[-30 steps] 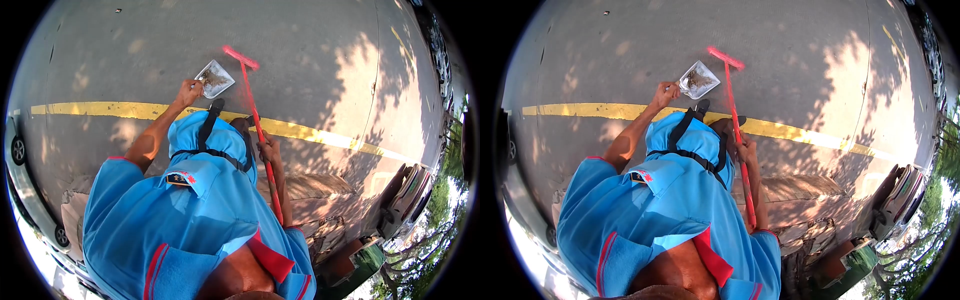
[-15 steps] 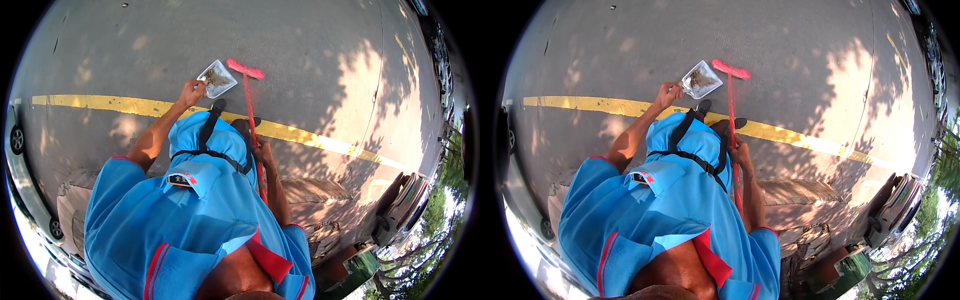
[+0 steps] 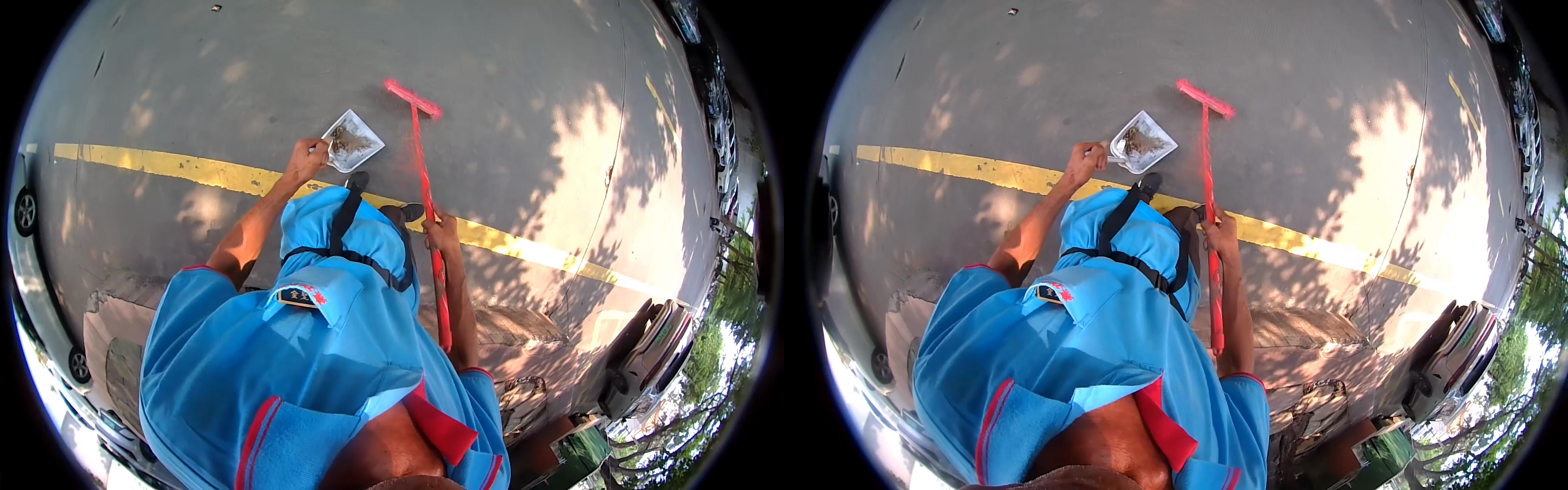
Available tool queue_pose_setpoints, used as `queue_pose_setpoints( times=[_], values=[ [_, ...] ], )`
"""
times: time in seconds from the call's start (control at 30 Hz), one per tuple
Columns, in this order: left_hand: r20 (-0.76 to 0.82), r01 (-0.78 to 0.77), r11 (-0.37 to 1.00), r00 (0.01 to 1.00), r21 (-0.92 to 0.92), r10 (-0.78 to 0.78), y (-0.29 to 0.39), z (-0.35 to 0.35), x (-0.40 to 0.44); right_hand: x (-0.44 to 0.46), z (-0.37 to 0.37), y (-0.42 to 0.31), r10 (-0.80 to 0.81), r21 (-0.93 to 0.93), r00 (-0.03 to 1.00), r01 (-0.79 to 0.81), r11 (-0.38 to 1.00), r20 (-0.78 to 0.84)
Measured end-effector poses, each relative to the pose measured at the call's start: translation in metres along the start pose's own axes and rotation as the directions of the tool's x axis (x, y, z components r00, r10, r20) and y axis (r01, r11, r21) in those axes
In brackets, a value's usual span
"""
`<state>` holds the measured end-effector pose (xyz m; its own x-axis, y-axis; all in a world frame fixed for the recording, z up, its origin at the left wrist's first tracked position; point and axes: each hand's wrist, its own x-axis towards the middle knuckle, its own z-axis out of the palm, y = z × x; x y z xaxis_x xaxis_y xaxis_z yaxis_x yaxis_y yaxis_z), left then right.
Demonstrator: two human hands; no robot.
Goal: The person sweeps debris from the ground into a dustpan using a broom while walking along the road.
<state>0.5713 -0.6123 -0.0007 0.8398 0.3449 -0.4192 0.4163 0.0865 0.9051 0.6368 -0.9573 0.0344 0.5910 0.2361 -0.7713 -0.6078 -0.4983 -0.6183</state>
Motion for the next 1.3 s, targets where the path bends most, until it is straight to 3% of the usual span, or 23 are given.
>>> queue_pose_setpoints(
  times=[0.1, 0.23, 0.33, 0.4, 0.47, 0.53, 0.57, 0.6, 0.73, 0.8, 0.87, 0.93, 1.07, 1.17, 1.23, 1.3],
  values=[
    [-0.032, -0.016, 0.998, 0.999, -0.063, 0.014, -0.01, -0.012, -0.006, 0.04, 0.003, -0.011, -0.106, -0.101, 0.994, 0.11, 0.989, 0.039],
    [-0.109, -0.027, 0.992, 0.994, -0.126, 0.013, -0.026, -0.022, -0.019, 0.056, 0.017, -0.003, -0.109, -0.217, 0.994, 0.11, 0.97, 0.019],
    [-0.143, -0.075, 0.99, 0.988, -0.122, 0.058, -0.033, -0.026, -0.024, 0.033, 0.027, 0.012, -0.211, -0.388, 0.971, 0.239, 0.89, 0.114],
    [-0.16, -0.087, 0.988, 0.985, -0.126, 0.066, -0.037, -0.025, -0.028, 0.011, 0.028, 0.033, -0.333, -0.549, 0.92, 0.392, 0.738, 0.208],
    [-0.147, -0.093, 0.989, 0.986, -0.115, 0.076, -0.035, -0.026, -0.026, 0.018, 0.016, 0.101, -0.408, -0.453, 0.881, 0.473, 0.756, 0.239],
    [-0.141, -0.073, 0.993, 0.988, -0.093, 0.06, -0.03, -0.024, -0.024, -0.003, 0.009, 0.107, -0.483, -0.346, 0.839, 0.544, 0.765, 0.251],
    [-0.14, -0.057, 0.996, 0.989, -0.071, 0.047, -0.028, -0.023, -0.023, -0.035, 0.007, 0.064, -0.23, -0.333, 0.95, 0.292, 0.897, 0.214],
    [-0.14, -0.058, 0.996, 0.989, -0.073, 0.048, -0.027, -0.023, -0.019, -0.052, 0.006, 0.037, 0.045, -0.31, 0.982, 0.014, 0.951, 0.183],
    [-0.104, -0.095, 0.995, 0.99, 0.004, 0.095, -0.027, -0.025, -0.016, -0.046, -0.002, 0.032, 0.038, -0.216, 0.981, 0.004, 0.976, 0.19],
    [-0.096, -0.077, 0.997, 0.992, 0.007, 0.077, -0.029, -0.023, -0.019, -0.029, -0.001, 0.025, 0.027, -0.13, 0.995, -0.014, 0.991, 0.094],
    [-0.094, -0.119, 0.993, 0.989, -0.03, 0.115, -0.031, -0.021, -0.02, -0.003, 0.003, 0.01, -0.025, -0.203, 1.0, 0.025, 0.979, 0.004],
    [-0.09, -0.138, 0.99, 0.987, -0.014, 0.136, -0.034, -0.021, -0.021, 0.036, 0.002, 0.007, -0.238, -0.252, 0.969, 0.246, 0.936, 0.064],
    [-0.073, -0.138, 0.99, 0.988, -0.033, 0.135, -0.033, -0.022, -0.024, 0.074, 0.013, 0.002, -0.17, -0.292, 0.985, 0.168, 0.942, 0.018],
    [-0.099, -0.132, 0.99, 0.987, -0.043, 0.127, -0.032, -0.021, -0.027, 0.067, 0.022, 0.019, -0.112, -0.393, 0.989, 0.139, 0.909, 0.092],
    [-0.115, -0.142, 0.989, 0.984, -0.04, 0.137, -0.032, -0.022, -0.028, 0.047, 0.023, 0.055, -0.405, -0.586, 0.899, 0.421, 0.692, 0.168],
    [-0.117, -0.147, 0.988, 0.983, -0.035, 0.142, -0.035, -0.024, -0.031, 0.01, 0.024, 0.053, -0.159, -0.515, 0.966, 0.245, 0.821, 0.206]
  ],
)
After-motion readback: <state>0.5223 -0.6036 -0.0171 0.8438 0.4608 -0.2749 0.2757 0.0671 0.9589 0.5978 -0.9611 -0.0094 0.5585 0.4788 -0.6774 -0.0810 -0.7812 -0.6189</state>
